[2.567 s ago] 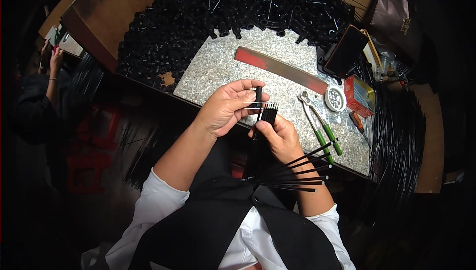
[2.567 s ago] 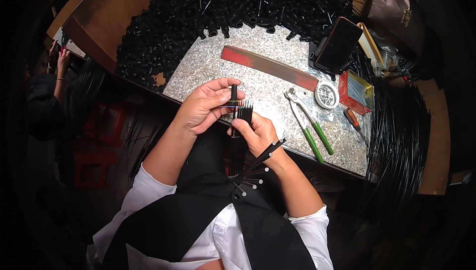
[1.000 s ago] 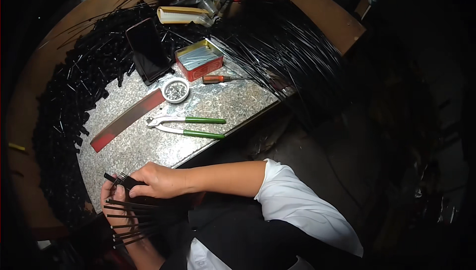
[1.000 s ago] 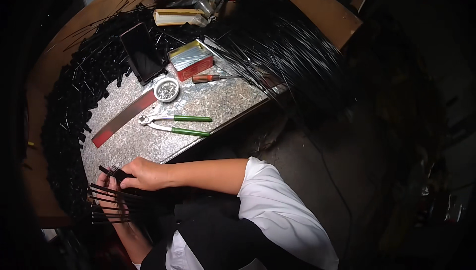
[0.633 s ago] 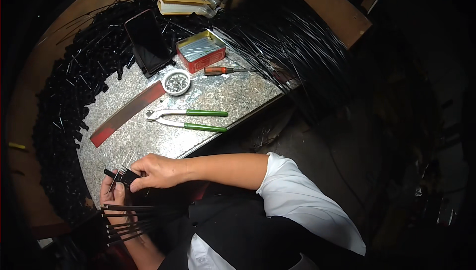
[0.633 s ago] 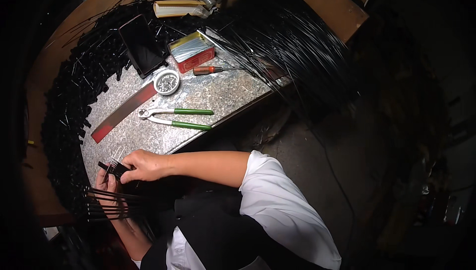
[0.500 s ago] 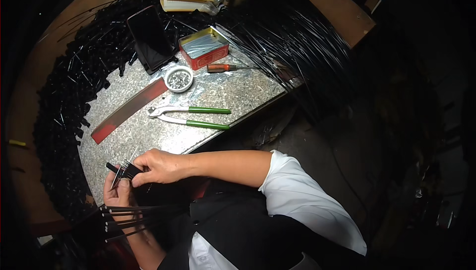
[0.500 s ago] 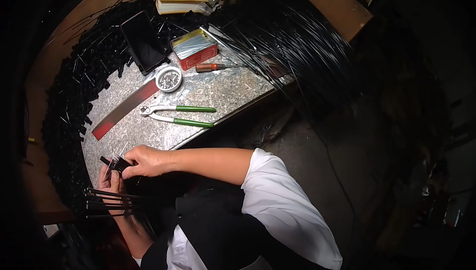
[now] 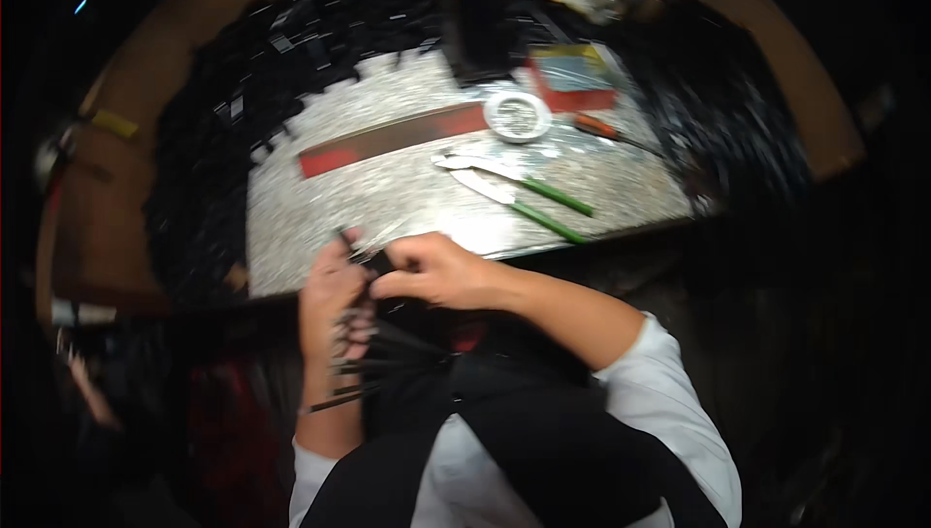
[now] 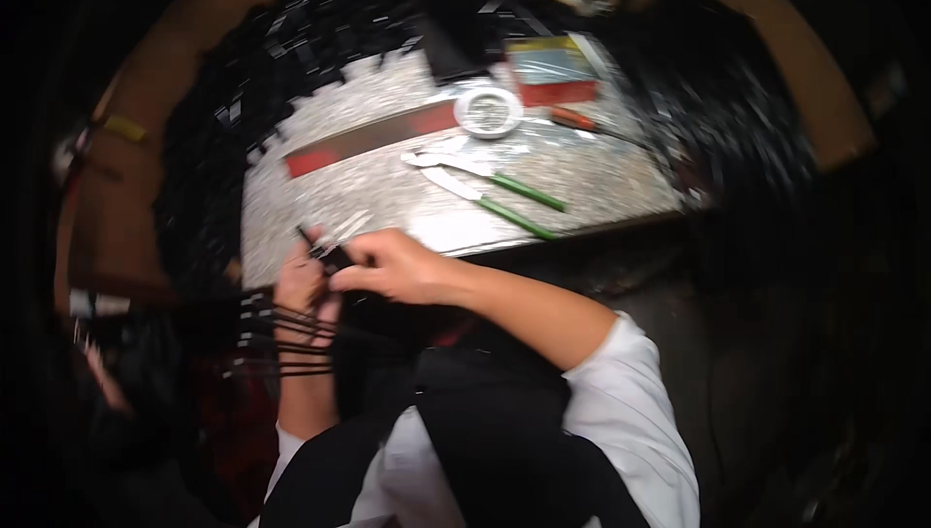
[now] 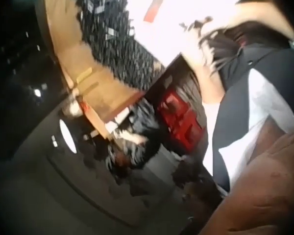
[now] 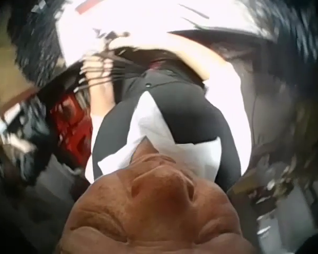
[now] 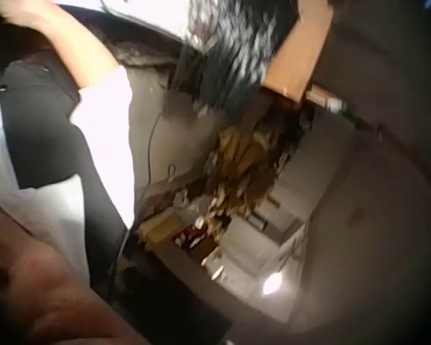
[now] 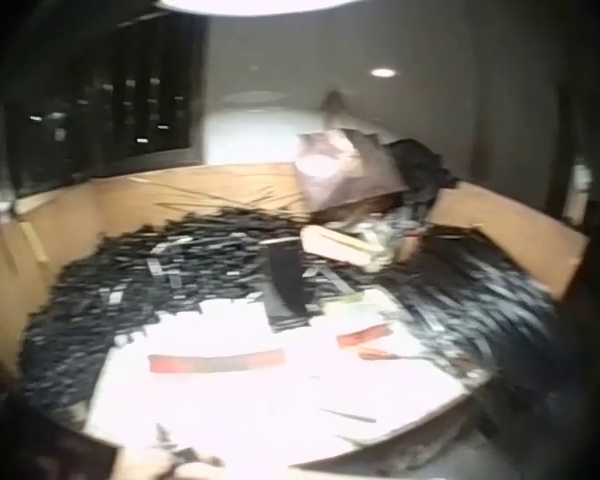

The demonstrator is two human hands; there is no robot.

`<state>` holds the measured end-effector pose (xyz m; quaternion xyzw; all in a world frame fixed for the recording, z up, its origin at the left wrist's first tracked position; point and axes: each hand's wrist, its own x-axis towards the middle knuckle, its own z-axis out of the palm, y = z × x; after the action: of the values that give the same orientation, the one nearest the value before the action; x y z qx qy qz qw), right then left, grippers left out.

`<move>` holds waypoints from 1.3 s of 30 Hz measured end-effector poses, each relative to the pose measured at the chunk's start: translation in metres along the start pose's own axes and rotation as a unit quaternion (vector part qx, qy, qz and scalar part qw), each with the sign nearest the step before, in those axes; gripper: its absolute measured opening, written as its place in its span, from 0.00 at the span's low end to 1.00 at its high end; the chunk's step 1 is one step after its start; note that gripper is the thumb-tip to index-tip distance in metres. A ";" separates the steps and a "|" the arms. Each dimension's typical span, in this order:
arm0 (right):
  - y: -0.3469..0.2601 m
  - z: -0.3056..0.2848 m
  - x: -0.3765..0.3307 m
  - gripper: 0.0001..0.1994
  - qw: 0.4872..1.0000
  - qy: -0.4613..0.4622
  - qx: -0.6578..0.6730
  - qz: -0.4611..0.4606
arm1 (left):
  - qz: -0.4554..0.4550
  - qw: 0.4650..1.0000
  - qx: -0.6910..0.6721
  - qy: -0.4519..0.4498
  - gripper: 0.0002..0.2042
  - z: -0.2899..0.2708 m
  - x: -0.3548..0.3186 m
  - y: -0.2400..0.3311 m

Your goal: The worker is assembling electrical cable harnesses by measuring cables against a scale on the workbench, bundling them together, and attaching plastic connectors.

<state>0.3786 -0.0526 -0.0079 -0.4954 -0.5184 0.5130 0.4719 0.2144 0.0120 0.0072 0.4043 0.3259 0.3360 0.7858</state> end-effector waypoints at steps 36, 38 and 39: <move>-0.010 0.035 0.049 0.15 0.990 -0.090 0.085 0.064 | 0.125 0.988 -0.064 -0.070 0.22 -0.028 -0.010 0.011; -0.014 0.033 0.053 0.15 0.989 -0.096 0.086 0.068 | 0.128 0.986 -0.080 -0.072 0.22 -0.026 -0.008 0.013; -0.014 0.032 0.055 0.15 0.989 -0.100 0.080 0.072 | 0.128 0.984 -0.095 -0.076 0.21 -0.025 -0.007 0.014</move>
<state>0.3433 0.0002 0.0044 -0.4387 -0.4829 0.6324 0.4177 0.1875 0.0231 0.0090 0.3906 0.1769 0.4318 0.7936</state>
